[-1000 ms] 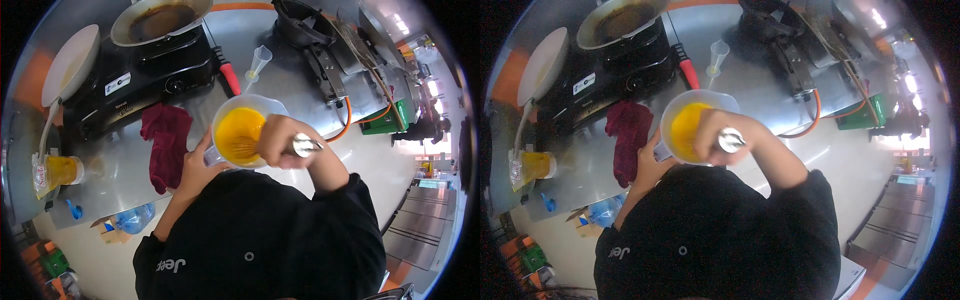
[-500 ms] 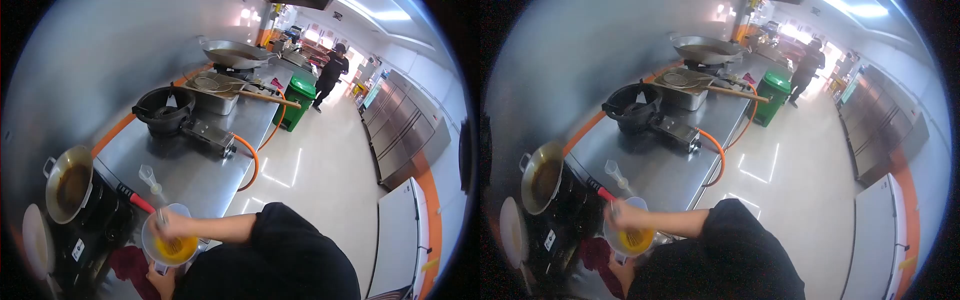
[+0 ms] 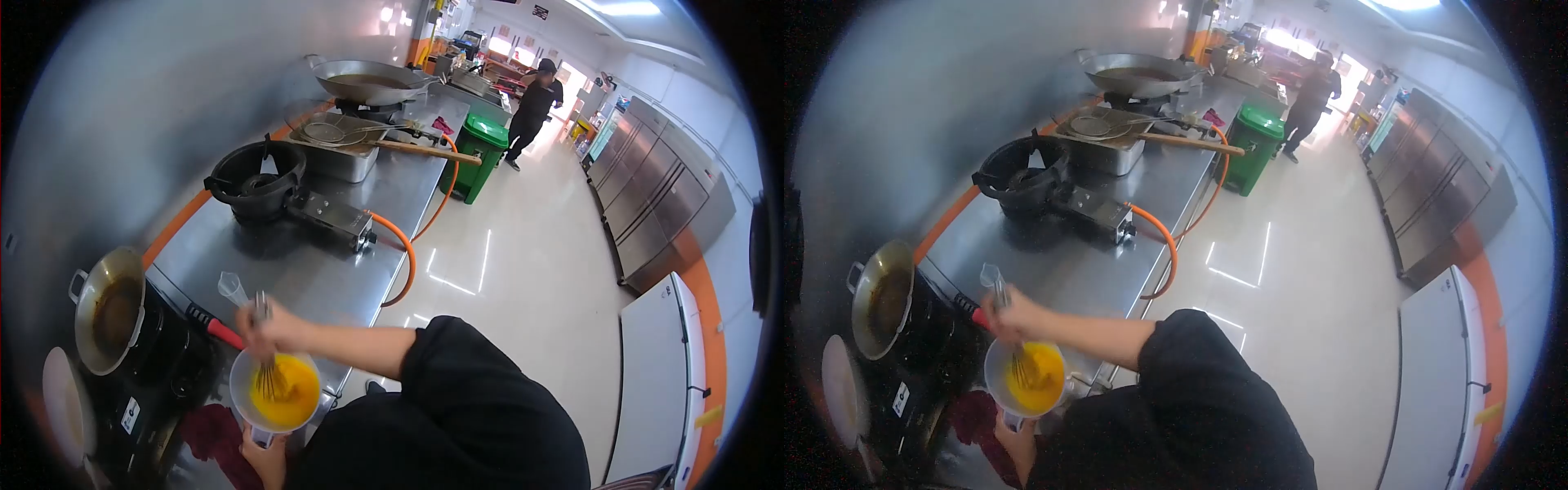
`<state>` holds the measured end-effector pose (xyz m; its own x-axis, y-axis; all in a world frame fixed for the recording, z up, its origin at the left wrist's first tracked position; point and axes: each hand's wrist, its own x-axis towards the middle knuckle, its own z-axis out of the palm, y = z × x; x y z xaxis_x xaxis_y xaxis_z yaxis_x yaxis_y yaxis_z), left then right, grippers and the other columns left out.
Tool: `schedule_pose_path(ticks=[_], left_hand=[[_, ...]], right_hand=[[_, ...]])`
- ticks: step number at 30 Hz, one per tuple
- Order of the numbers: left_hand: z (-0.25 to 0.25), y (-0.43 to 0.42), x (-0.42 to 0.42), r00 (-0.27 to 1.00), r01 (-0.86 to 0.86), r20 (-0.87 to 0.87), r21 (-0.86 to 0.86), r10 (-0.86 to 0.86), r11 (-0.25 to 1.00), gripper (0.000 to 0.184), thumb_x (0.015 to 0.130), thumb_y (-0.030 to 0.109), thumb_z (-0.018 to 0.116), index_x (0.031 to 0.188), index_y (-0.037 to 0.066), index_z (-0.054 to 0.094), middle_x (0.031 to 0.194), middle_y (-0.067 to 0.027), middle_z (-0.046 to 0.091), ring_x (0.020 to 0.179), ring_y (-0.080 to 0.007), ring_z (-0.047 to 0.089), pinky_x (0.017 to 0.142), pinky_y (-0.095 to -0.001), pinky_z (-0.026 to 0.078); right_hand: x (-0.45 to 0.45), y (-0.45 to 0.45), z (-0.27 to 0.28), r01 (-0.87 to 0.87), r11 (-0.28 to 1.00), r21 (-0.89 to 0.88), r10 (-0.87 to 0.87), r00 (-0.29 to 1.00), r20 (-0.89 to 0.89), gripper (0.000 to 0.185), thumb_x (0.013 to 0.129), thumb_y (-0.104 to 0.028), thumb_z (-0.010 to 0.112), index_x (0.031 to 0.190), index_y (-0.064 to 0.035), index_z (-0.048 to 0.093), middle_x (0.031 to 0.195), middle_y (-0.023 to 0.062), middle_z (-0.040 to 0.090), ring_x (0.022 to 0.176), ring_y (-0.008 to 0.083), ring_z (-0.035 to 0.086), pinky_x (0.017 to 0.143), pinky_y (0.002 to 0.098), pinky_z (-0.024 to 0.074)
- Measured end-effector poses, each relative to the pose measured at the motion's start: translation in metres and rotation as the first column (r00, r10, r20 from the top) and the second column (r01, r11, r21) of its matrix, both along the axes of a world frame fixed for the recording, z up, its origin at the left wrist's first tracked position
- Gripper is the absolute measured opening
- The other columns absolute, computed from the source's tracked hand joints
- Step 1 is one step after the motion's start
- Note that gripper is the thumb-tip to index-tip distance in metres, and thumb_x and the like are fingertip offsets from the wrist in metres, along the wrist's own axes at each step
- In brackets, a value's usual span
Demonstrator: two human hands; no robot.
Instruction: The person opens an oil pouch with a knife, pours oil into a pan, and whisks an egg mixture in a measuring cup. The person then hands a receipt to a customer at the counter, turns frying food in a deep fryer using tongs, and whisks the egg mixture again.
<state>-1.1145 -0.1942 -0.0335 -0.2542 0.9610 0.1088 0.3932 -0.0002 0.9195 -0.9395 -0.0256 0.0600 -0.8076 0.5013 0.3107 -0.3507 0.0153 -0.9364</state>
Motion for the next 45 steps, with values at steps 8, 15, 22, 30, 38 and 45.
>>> schedule_pose_path(ticks=[8, 15, 22, 30, 38, 45], left_hand=[[0.025, 0.001, 0.004, 0.995, 0.05, -0.082, -0.054, -0.054, 0.997, 0.058, 0.061, 0.02, 0.077, 0.109, 0.0, 0.053, 0.086, -0.0173, 0.063, 0.08, -0.0293, 0.063, 0.069, -0.0343, 0.047], [0.015, -0.002, -0.007, 0.997, 0.077, -0.011, -0.022, -0.077, 0.997, 0.083, 0.059, 0.025, 0.079, 0.127, 0.002, 0.039, 0.093, -0.0211, 0.061, 0.086, -0.028, 0.063, 0.076, -0.0334, 0.049], [0.023, -0.006, -0.01, 0.997, 0.069, -0.031, -0.08, -0.071, 0.994, 0.086, 0.057, 0.029, 0.08, 0.128, 0.006, 0.039, 0.091, -0.0233, 0.061, 0.084, -0.0309, 0.062, 0.074, -0.035, 0.049], [0.016, -0.013, -0.013, 0.992, 0.114, -0.052, -0.011, -0.115, 0.993, 0.085, 0.057, 0.028, 0.08, 0.128, 0.006, 0.039, 0.092, -0.0217, 0.061, 0.084, -0.0312, 0.062, 0.075, -0.0356, 0.049], [0.011, -0.013, -0.017, 0.993, 0.076, -0.101, 0.09, -0.067, 0.993, 0.079, 0.057, 0.027, 0.08, 0.121, -0.001, 0.045, 0.09, -0.0187, 0.063, 0.08, -0.024, 0.065, 0.071, -0.0318, 0.049], [0.0, -0.012, -0.024, 0.984, 0.006, -0.178, 0.084, 0.009, 0.996, 0.077, 0.053, 0.038, 0.08, 0.112, -0.003, 0.052, 0.085, -0.0177, 0.064, 0.08, -0.0235, 0.064, 0.071, -0.0324, 0.049]], right_hand=[[-0.006, 0.003, -0.011, -0.124, 0.902, -0.414, -0.064, 0.909, -0.413, 0.009, 0.065, -0.003, 0.061, 0.064, -0.0044, 0.052, 0.053, 0.0056, 0.049, 0.046, 0.0125, 0.048, 0.043, 0.0244, 0.0366], [0.003, 0.01, -0.001, -0.012, 0.945, -0.326, -0.113, 0.926, -0.361, 0.011, 0.067, -0.01, 0.061, 0.063, -0.0033, 0.053, 0.05, 0.0081, 0.051, 0.048, 0.0222, 0.055, 0.049, 0.0284, 0.0438], [0.001, 0.009, 0.008, 0.116, 0.979, -0.17, -0.144, 0.976, -0.163, 0.024, 0.078, -0.023, 0.055, 0.064, -0.0072, 0.044, 0.045, 0.0021, 0.04, 0.041, 0.0133, 0.043, 0.043, 0.0271, 0.0358], [-0.016, 0.011, 0.003, -0.121, 0.958, -0.26, 0.078, 0.983, -0.169, 0.016, 0.075, -0.015, 0.055, 0.066, -0.003, 0.05, 0.062, 0.0094, 0.056, 0.056, 0.018, 0.056, 0.05, 0.0282, 0.0456], [-0.022, -0.004, 0.008, -0.176, 0.984, -0.037, 0.172, 0.981, -0.09, 0.006, 0.063, -0.005, 0.059, 0.06, -0.0036, 0.055, 0.05, 0.0058, 0.052, 0.049, 0.015, 0.052, 0.046, 0.0282, 0.0401], [-0.033, -0.014, 0.026, -0.171, 0.882, 0.439, 0.171, 0.985, 0.04, 0.003, 0.067, -0.007, 0.055, 0.066, -0.0043, 0.055, 0.057, 0.0045, 0.054, 0.052, 0.0153, 0.053, 0.048, 0.0284, 0.0426]])
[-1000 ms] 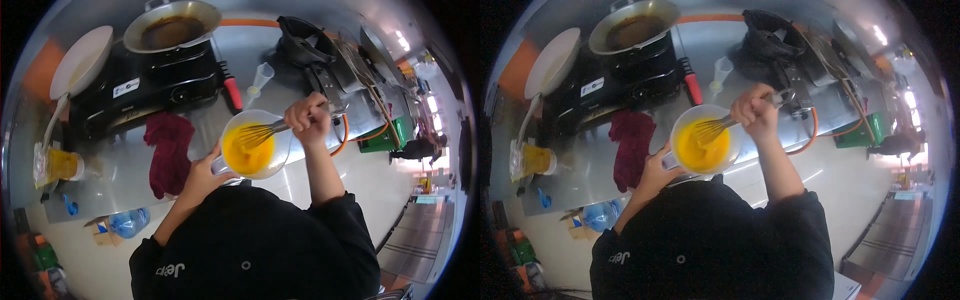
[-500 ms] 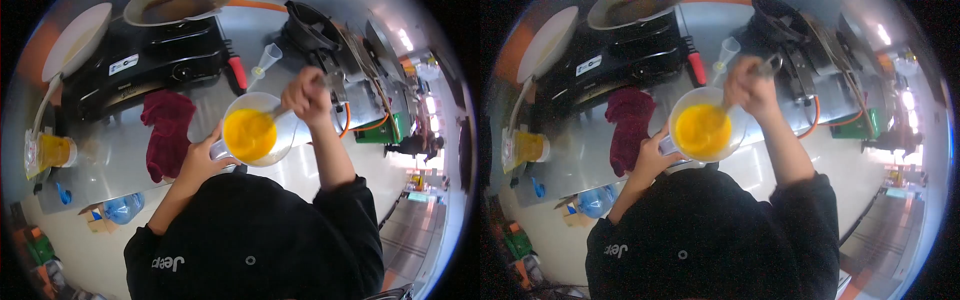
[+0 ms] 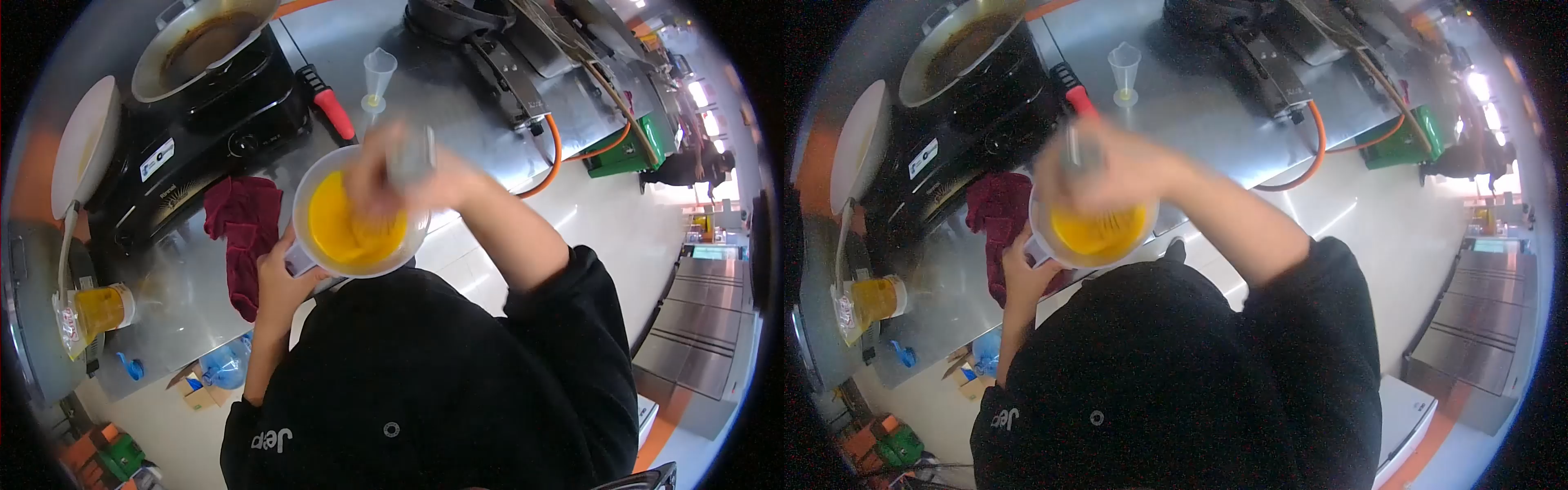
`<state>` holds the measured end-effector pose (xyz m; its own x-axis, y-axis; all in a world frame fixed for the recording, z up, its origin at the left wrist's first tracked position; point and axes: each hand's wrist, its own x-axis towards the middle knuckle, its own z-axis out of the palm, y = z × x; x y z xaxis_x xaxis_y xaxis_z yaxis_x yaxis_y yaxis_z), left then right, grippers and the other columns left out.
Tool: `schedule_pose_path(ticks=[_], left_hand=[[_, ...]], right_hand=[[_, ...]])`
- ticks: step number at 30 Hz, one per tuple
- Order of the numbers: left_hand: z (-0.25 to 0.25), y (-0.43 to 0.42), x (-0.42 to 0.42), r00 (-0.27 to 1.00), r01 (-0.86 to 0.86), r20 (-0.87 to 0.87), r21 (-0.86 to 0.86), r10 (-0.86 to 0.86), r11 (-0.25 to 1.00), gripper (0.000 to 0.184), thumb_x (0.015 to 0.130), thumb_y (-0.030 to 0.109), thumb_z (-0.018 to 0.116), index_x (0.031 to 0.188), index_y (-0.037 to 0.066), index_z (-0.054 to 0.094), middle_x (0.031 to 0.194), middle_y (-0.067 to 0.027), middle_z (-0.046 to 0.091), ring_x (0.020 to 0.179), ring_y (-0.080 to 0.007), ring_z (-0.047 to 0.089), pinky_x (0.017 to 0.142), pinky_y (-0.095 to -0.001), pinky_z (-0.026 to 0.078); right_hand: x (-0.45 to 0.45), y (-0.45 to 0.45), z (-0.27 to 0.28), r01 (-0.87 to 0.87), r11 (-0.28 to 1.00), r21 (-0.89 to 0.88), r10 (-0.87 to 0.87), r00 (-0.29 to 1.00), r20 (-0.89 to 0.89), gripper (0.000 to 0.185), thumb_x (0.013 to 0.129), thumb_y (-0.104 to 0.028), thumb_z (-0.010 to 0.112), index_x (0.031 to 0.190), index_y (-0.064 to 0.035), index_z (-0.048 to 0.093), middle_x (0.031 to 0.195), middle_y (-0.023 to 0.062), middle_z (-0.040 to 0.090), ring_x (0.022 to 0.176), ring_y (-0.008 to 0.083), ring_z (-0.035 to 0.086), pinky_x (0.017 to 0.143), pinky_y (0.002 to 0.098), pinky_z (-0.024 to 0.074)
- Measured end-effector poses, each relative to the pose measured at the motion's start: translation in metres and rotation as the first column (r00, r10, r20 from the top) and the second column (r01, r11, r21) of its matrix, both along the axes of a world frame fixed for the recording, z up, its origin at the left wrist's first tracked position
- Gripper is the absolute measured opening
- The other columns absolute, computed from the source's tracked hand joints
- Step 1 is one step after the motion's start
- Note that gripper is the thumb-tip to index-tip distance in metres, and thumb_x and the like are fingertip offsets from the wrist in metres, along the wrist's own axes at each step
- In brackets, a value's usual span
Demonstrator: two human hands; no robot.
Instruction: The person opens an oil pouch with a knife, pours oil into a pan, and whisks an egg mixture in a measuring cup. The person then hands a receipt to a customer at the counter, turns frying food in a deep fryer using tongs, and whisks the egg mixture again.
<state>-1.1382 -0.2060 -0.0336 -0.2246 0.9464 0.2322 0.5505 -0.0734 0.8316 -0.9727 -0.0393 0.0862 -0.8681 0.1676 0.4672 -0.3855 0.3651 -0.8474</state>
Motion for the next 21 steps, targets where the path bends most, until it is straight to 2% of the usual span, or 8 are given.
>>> schedule_pose_path(ticks=[1, 3, 7, 8, 11, 13, 18, 21], left_hand=[[-0.004, 0.0, 0.002, 1.0, 0.009, -0.003, -0.004, -0.009, 1.0, 0.077, 0.053, 0.038, 0.08, 0.112, -0.003, 0.052, 0.085, -0.0177, 0.064, 0.08, -0.0235, 0.064, 0.071, -0.0324, 0.049], [-0.012, 0.001, 0.005, 0.997, -0.022, 0.077, -0.022, 0.023, 1.0, 0.077, 0.054, 0.037, 0.08, 0.113, -0.003, 0.051, 0.088, -0.0181, 0.064, 0.082, -0.0246, 0.064, 0.072, -0.0328, 0.048], [-0.002, 0.005, -0.005, 1.0, -0.007, 0.015, -0.067, 0.008, 0.998, 0.079, 0.053, 0.034, 0.081, 0.116, -0.003, 0.049, 0.093, -0.0183, 0.063, 0.086, -0.0237, 0.063, 0.075, -0.0318, 0.048], [0.002, 0.007, -0.001, 0.999, 0.021, 0.052, -0.079, -0.017, 0.997, 0.079, 0.054, 0.032, 0.081, 0.118, -0.003, 0.048, 0.094, -0.0187, 0.063, 0.087, -0.0243, 0.063, 0.076, -0.0319, 0.047], [0.013, 0.012, 0.006, 0.993, 0.035, 0.111, -0.067, -0.028, 0.997, 0.079, 0.056, 0.028, 0.08, 0.121, -0.002, 0.045, 0.096, -0.0197, 0.062, 0.091, -0.0261, 0.062, 0.078, -0.0317, 0.047], [0.021, 0.014, 0.007, 0.989, -0.006, 0.147, -0.049, 0.013, 0.999, 0.078, 0.057, 0.026, 0.079, 0.122, 0.0, 0.044, 0.097, -0.0203, 0.061, 0.093, -0.0273, 0.061, 0.079, -0.0314, 0.046], [0.021, 0.011, 0.011, 0.976, 0.059, 0.214, -0.172, -0.021, 0.983, 0.081, 0.058, 0.028, 0.079, 0.127, 0.009, 0.041, 0.095, -0.0215, 0.06, 0.086, -0.0289, 0.062, 0.076, -0.0318, 0.047], [0.015, 0.011, 0.002, 0.985, 0.046, 0.173, -0.169, -0.017, 0.985, 0.083, 0.058, 0.03, 0.079, 0.129, 0.011, 0.039, 0.091, -0.0222, 0.06, 0.08, -0.0292, 0.063, 0.074, -0.0323, 0.048]], right_hand=[[0.0, 0.003, -0.01, 0.009, 1.0, -0.004, -0.009, 1.0, -0.003, 0.003, 0.067, -0.007, 0.055, 0.066, -0.0043, 0.055, 0.057, 0.0045, 0.054, 0.052, 0.0153, 0.053, 0.048, 0.0284, 0.0426], [-0.006, 0.008, -0.029, 0.342, 0.66, -0.669, -0.325, 0.933, 0.157, 0.012, 0.064, -0.014, 0.062, 0.061, -0.003, 0.059, 0.061, 0.0089, 0.058, 0.053, 0.0153, 0.055, 0.051, 0.0266, 0.0431], [0.003, -0.013, -0.024, 0.144, 0.99, 0.015, -0.137, 0.965, -0.222, 0.013, 0.06, -0.014, 0.061, 0.065, -0.0039, 0.055, 0.061, 0.0047, 0.056, 0.055, 0.0127, 0.052, 0.049, 0.0276, 0.0434], [0.011, 0.023, -0.005, 0.076, 0.98, -0.181, -0.047, 0.986, 0.159, 0.017, 0.061, -0.016, 0.063, 0.063, -0.001, 0.056, 0.063, 0.0098, 0.058, 0.056, 0.0192, 0.057, 0.053, 0.0286, 0.0457], [0.006, 0.029, -0.046, 0.179, 0.705, -0.687, -0.234, 0.972, 0.014, 0.018, 0.054, -0.018, 0.064, 0.064, -0.0041, 0.058, 0.062, 0.0061, 0.056, 0.056, 0.0146, 0.054, 0.051, 0.0257, 0.0422], [0.005, 0.012, -0.024, -0.256, 0.959, -0.12, 0.266, 0.961, 0.073, 0.019, 0.056, -0.019, 0.065, 0.061, -0.0041, 0.055, 0.057, 0.0057, 0.052, 0.051, 0.0173, 0.051, 0.051, 0.0266, 0.0404], [0.003, 0.026, -0.019, 0.177, 0.731, -0.659, -0.202, 0.979, 0.039, 0.028, 0.066, -0.023, 0.061, 0.05, -0.0042, 0.048, 0.05, 0.0055, 0.05, 0.045, 0.0192, 0.051, 0.05, 0.0263, 0.0418], [0.003, 0.02, -0.032, -0.266, 0.909, -0.322, 0.276, 0.961, -0.015, 0.031, 0.071, -0.021, 0.055, 0.047, -0.0044, 0.047, 0.048, 0.0066, 0.05, 0.042, 0.0194, 0.051, 0.049, 0.0272, 0.0432]])
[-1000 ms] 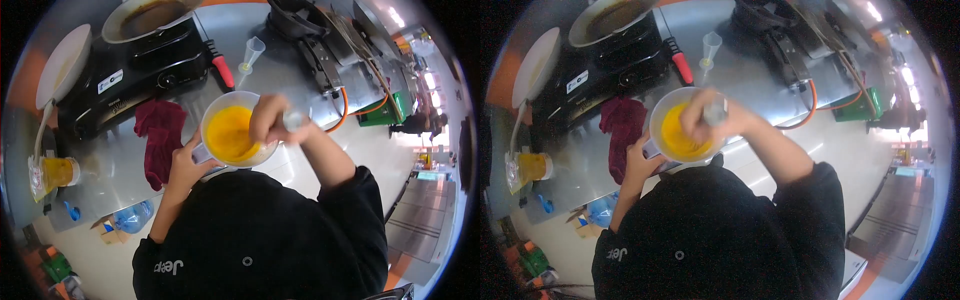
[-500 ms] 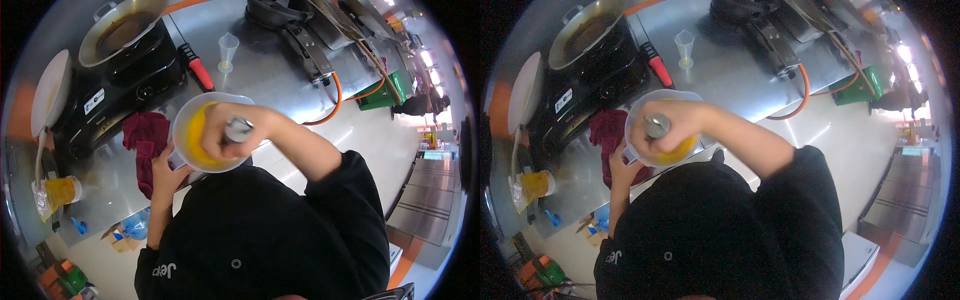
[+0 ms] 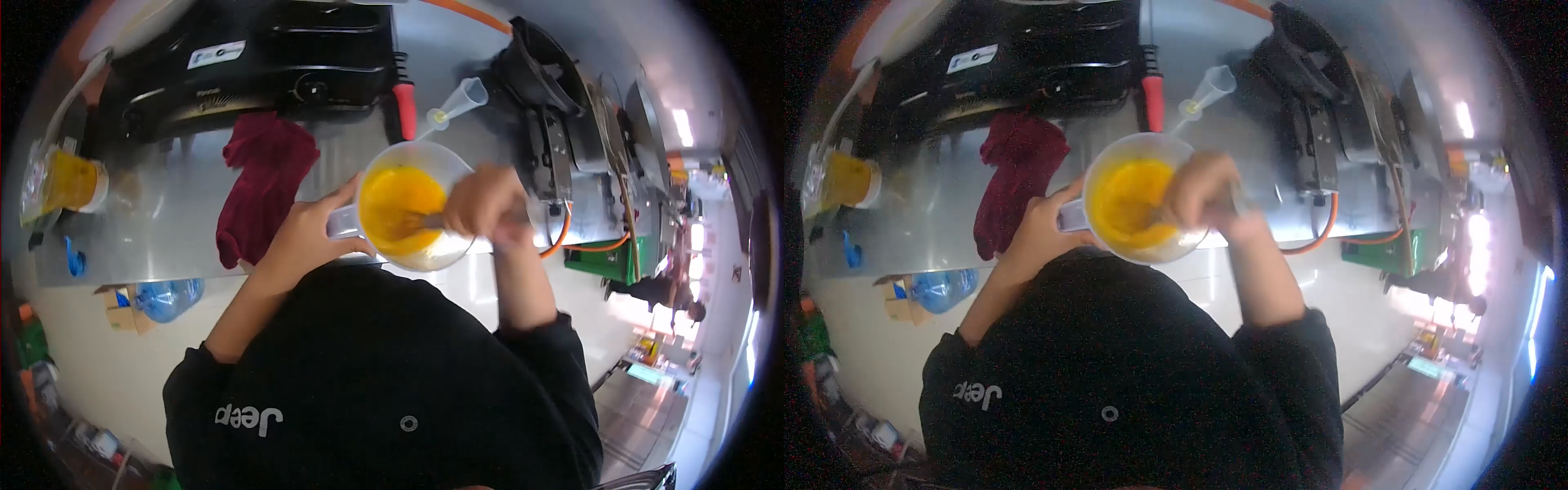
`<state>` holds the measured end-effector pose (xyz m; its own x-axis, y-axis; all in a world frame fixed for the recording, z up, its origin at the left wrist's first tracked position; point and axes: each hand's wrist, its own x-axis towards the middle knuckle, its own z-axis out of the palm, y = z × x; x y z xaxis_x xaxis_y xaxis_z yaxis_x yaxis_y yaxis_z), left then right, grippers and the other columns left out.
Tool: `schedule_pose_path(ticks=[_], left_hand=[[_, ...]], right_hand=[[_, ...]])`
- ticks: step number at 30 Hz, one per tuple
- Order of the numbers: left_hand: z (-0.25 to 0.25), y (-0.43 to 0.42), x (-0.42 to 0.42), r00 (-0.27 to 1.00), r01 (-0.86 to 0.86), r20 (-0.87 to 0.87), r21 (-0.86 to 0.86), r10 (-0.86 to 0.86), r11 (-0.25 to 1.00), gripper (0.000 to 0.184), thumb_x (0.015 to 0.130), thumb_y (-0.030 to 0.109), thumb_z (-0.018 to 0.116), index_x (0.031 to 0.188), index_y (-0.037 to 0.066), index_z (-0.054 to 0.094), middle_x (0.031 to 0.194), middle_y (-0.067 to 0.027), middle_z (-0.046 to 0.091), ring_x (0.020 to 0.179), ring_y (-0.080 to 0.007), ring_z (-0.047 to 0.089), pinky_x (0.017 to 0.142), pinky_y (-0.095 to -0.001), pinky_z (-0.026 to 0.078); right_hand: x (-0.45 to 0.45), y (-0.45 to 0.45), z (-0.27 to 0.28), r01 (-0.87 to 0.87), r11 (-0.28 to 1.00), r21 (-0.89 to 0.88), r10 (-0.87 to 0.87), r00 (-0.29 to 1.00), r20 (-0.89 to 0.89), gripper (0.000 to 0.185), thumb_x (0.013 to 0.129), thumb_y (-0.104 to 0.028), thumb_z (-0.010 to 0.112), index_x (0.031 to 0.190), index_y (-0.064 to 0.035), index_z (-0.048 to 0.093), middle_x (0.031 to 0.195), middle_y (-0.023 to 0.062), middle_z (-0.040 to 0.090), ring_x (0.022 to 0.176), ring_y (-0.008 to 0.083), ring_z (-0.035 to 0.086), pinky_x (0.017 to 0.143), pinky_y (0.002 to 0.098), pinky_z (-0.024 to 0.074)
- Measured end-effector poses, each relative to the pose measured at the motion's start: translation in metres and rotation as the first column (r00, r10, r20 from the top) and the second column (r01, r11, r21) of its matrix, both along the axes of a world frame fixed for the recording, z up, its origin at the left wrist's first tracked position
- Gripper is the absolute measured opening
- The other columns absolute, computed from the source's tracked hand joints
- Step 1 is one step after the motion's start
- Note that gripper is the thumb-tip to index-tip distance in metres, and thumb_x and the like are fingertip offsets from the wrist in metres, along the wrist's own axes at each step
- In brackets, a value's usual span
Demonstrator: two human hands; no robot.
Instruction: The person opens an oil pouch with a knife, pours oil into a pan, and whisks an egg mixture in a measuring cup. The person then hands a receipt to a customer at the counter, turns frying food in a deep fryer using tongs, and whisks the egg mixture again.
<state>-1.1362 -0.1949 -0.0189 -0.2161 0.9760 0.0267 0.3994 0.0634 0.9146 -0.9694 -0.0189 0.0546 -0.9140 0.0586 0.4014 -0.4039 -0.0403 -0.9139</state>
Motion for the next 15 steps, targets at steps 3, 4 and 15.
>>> schedule_pose_path(ticks=[3, 4, 15], left_hand=[[-0.002, -0.004, 0.002, 0.999, 0.031, 0.036, 0.049, -0.032, 0.998, 0.084, 0.058, 0.032, 0.079, 0.13, 0.013, 0.038, 0.088, -0.0216, 0.061, 0.076, -0.0289, 0.063, 0.072, -0.032, 0.048], [0.002, -0.003, 0.007, 0.995, 0.036, 0.088, 0.108, -0.046, 0.994, 0.085, 0.058, 0.032, 0.078, 0.13, 0.014, 0.038, 0.088, -0.0209, 0.061, 0.076, -0.0284, 0.064, 0.071, -0.0317, 0.048], [0.006, -0.004, -0.01, 0.996, 0.031, 0.09, -0.184, -0.014, 0.982, 0.086, 0.056, 0.032, 0.079, 0.129, 0.011, 0.039, 0.096, -0.0212, 0.061, 0.086, -0.0205, 0.063, 0.072, -0.0301, 0.047]], right_hand=[[0.01, 0.017, 0.018, 0.228, 0.956, -0.185, -0.241, 0.969, -0.047, 0.051, 0.075, -0.048, 0.06, 0.051, -0.004, 0.051, 0.041, 0.0054, 0.043, 0.033, 0.018, 0.043, 0.034, 0.0286, 0.0319], [0.011, 0.019, 0.023, 0.424, 0.848, -0.317, -0.429, 0.901, 0.059, 0.05, 0.073, -0.049, 0.062, 0.053, -0.0038, 0.052, 0.042, 0.0059, 0.045, 0.034, 0.0188, 0.044, 0.035, 0.0291, 0.0339], [-0.018, -0.012, -0.019, 0.22, 0.969, -0.112, -0.238, 0.953, -0.185, 0.043, 0.079, -0.031, 0.048, 0.044, -0.0065, 0.044, 0.036, 0.0038, 0.039, 0.028, 0.0169, 0.037, 0.033, 0.0302, 0.0315]])
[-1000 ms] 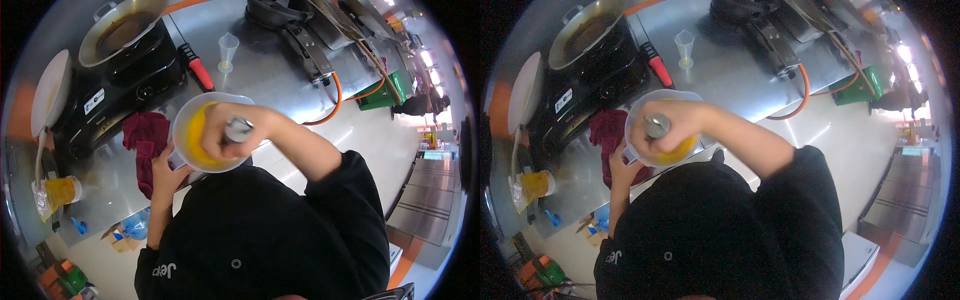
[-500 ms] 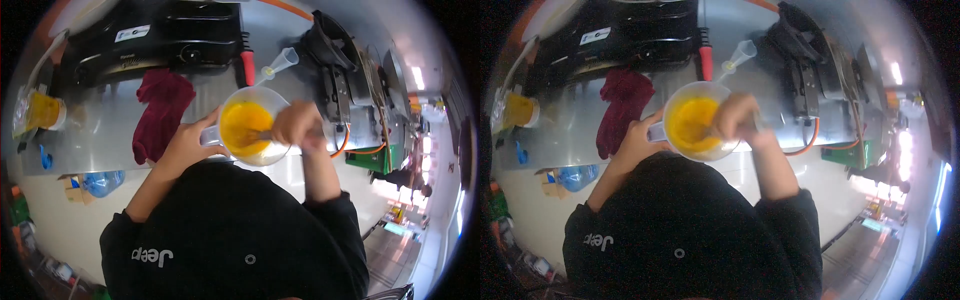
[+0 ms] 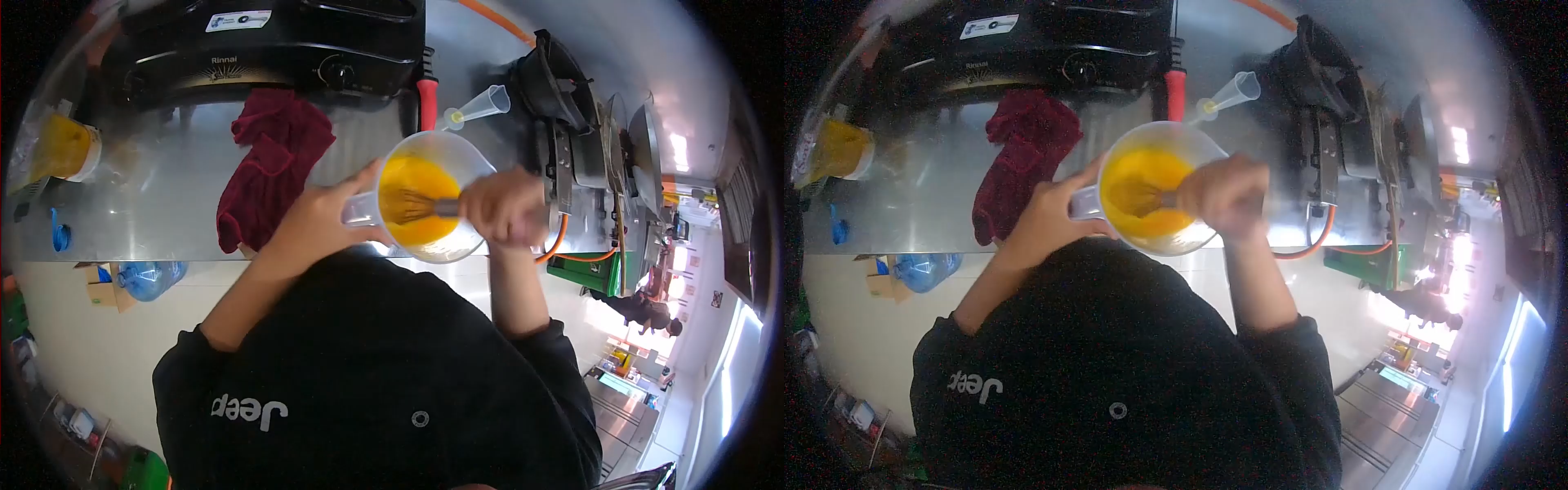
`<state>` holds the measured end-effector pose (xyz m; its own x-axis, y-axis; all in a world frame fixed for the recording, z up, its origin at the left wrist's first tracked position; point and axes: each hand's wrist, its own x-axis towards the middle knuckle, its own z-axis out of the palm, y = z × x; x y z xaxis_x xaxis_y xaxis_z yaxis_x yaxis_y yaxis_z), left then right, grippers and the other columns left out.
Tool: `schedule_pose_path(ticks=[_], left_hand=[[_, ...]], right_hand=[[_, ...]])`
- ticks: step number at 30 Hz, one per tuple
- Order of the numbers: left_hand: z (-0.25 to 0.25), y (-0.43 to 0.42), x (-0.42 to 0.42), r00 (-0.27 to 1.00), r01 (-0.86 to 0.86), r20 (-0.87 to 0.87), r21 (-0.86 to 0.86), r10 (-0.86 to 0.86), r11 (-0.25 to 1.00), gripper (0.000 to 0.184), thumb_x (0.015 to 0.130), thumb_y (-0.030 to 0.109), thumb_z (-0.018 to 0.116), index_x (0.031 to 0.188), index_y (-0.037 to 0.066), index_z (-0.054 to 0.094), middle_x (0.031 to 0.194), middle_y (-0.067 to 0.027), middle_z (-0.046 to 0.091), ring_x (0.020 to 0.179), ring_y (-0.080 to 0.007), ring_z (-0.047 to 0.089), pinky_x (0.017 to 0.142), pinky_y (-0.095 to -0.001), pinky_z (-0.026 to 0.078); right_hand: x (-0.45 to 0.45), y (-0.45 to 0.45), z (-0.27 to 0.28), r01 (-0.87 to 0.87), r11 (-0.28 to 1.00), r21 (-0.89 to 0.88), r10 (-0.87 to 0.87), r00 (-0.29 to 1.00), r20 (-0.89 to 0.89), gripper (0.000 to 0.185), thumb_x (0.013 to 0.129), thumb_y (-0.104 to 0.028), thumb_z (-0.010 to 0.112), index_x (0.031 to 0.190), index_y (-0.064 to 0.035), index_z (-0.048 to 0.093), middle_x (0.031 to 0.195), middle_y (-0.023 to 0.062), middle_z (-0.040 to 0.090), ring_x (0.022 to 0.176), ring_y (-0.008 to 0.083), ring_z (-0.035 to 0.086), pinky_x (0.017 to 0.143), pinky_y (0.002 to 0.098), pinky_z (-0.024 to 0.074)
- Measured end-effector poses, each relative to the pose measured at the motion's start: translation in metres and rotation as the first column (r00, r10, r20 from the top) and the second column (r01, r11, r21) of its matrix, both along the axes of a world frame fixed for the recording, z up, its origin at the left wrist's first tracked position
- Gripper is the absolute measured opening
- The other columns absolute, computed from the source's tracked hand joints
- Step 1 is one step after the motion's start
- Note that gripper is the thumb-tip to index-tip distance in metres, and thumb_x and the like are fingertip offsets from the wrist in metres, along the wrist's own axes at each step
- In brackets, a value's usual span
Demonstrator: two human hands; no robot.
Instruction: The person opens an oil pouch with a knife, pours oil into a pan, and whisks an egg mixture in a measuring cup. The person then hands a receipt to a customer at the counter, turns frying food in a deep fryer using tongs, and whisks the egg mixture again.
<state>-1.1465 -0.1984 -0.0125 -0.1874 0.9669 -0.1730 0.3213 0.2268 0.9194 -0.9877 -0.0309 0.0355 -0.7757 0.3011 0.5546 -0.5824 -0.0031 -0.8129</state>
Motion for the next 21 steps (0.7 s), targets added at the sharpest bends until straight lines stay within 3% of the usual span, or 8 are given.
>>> schedule_pose_path(ticks=[1, 7, 8, 11, 13, 16, 19, 21], left_hand=[[-0.009, -0.001, -0.004, 0.998, -0.011, -0.052, 0.144, 0.018, 0.99, 0.085, 0.057, 0.034, 0.079, 0.129, 0.011, 0.04, 0.091, -0.0209, 0.061, 0.079, -0.0251, 0.063, 0.07, -0.0312, 0.048], [-0.015, 0.001, -0.008, 0.996, 0.0, -0.082, 0.272, 0.023, 0.962, 0.085, 0.056, 0.035, 0.079, 0.127, 0.01, 0.041, 0.088, -0.0209, 0.061, 0.077, -0.0302, 0.063, 0.069, -0.0319, 0.05], [-0.018, 0.001, -0.011, 0.992, -0.021, -0.11, 0.324, 0.059, 0.946, 0.085, 0.056, 0.034, 0.08, 0.127, 0.009, 0.042, 0.09, -0.0209, 0.061, 0.079, -0.0299, 0.063, 0.07, -0.0321, 0.049], [-0.009, 0.001, -0.004, 0.999, -0.023, -0.022, 0.28, 0.03, 0.96, 0.084, 0.055, 0.032, 0.08, 0.126, 0.007, 0.042, 0.095, -0.0208, 0.061, 0.083, -0.0287, 0.063, 0.073, -0.0323, 0.049], [-0.011, 0.002, -0.001, 0.999, -0.007, -0.045, 0.292, 0.022, 0.956, 0.084, 0.056, 0.031, 0.08, 0.126, 0.006, 0.042, 0.096, -0.0206, 0.061, 0.083, -0.0281, 0.063, 0.073, -0.032, 0.048], [-0.013, 0.006, -0.008, 0.998, -0.006, -0.051, 0.3, 0.023, 0.954, 0.083, 0.057, 0.029, 0.08, 0.126, 0.004, 0.042, 0.099, -0.0204, 0.06, 0.085, -0.0272, 0.063, 0.075, -0.0315, 0.048], [-0.005, 0.005, -0.003, 0.998, 0.002, -0.063, 0.293, 0.017, 0.956, 0.082, 0.057, 0.027, 0.08, 0.125, 0.001, 0.041, 0.1, -0.02, 0.06, 0.087, -0.0265, 0.063, 0.077, -0.0313, 0.048], [-0.002, 0.003, 0.0, 0.996, 0.031, -0.094, 0.299, -0.003, 0.954, 0.082, 0.058, 0.026, 0.08, 0.125, 0.001, 0.041, 0.101, -0.0196, 0.06, 0.088, -0.0261, 0.063, 0.077, -0.0313, 0.048]], right_hand=[[0.017, 0.008, 0.014, -0.132, 0.946, 0.295, 0.086, 0.982, 0.166, 0.045, 0.081, -0.032, 0.045, 0.044, -0.0067, 0.044, 0.036, 0.004, 0.039, 0.028, 0.0164, 0.037, 0.034, 0.0291, 0.0326], [-0.001, -0.004, 0.002, 0.402, 0.868, -0.291, -0.387, 0.916, 0.11, 0.033, 0.082, -0.033, 0.052, 0.059, -0.009, 0.05, 0.045, 0.0018, 0.046, 0.037, 0.0164, 0.043, 0.046, 0.027, 0.0364], [0.01, 0.005, -0.008, 0.172, 0.939, 0.298, -0.199, 0.978, 0.062, 0.031, 0.078, -0.031, 0.057, 0.06, -0.0065, 0.053, 0.049, 0.0064, 0.052, 0.04, 0.0167, 0.048, 0.045, 0.028, 0.0377], [0.012, 0.049, 0.038, -0.319, 0.918, 0.235, 0.277, 0.94, 0.198, 0.026, 0.077, -0.025, 0.052, 0.064, -0.0032, 0.057, 0.052, 0.0094, 0.053, 0.042, 0.0189, 0.05, 0.043, 0.0288, 0.0413], [0.01, 0.043, 0.035, -0.057, 0.891, -0.45, 0.073, 0.997, 0.019, 0.034, 0.082, -0.036, 0.049, 0.076, -0.0027, 0.055, 0.047, 0.0066, 0.048, 0.043, 0.0197, 0.051, 0.05, 0.0284, 0.0433], [0.015, 0.012, -0.025, 0.67, 0.677, 0.303, -0.735, 0.628, 0.254, 0.026, 0.075, -0.03, 0.055, 0.072, -0.0045, 0.052, 0.047, 0.0044, 0.048, 0.042, 0.0191, 0.051, 0.049, 0.0279, 0.0426], [0.014, -0.002, 0.038, -0.213, 0.969, 0.124, 0.203, 0.975, 0.086, 0.046, 0.083, -0.032, 0.051, 0.045, -0.0079, 0.046, 0.043, 0.0036, 0.042, 0.038, 0.0179, 0.041, 0.04, 0.0284, 0.0298], [0.01, 0.031, 0.044, 0.105, 0.978, -0.181, -0.068, 0.978, 0.2, 0.042, 0.079, -0.032, 0.056, 0.046, -0.0076, 0.048, 0.043, 0.0029, 0.043, 0.037, 0.0178, 0.042, 0.039, 0.0279, 0.0309]])
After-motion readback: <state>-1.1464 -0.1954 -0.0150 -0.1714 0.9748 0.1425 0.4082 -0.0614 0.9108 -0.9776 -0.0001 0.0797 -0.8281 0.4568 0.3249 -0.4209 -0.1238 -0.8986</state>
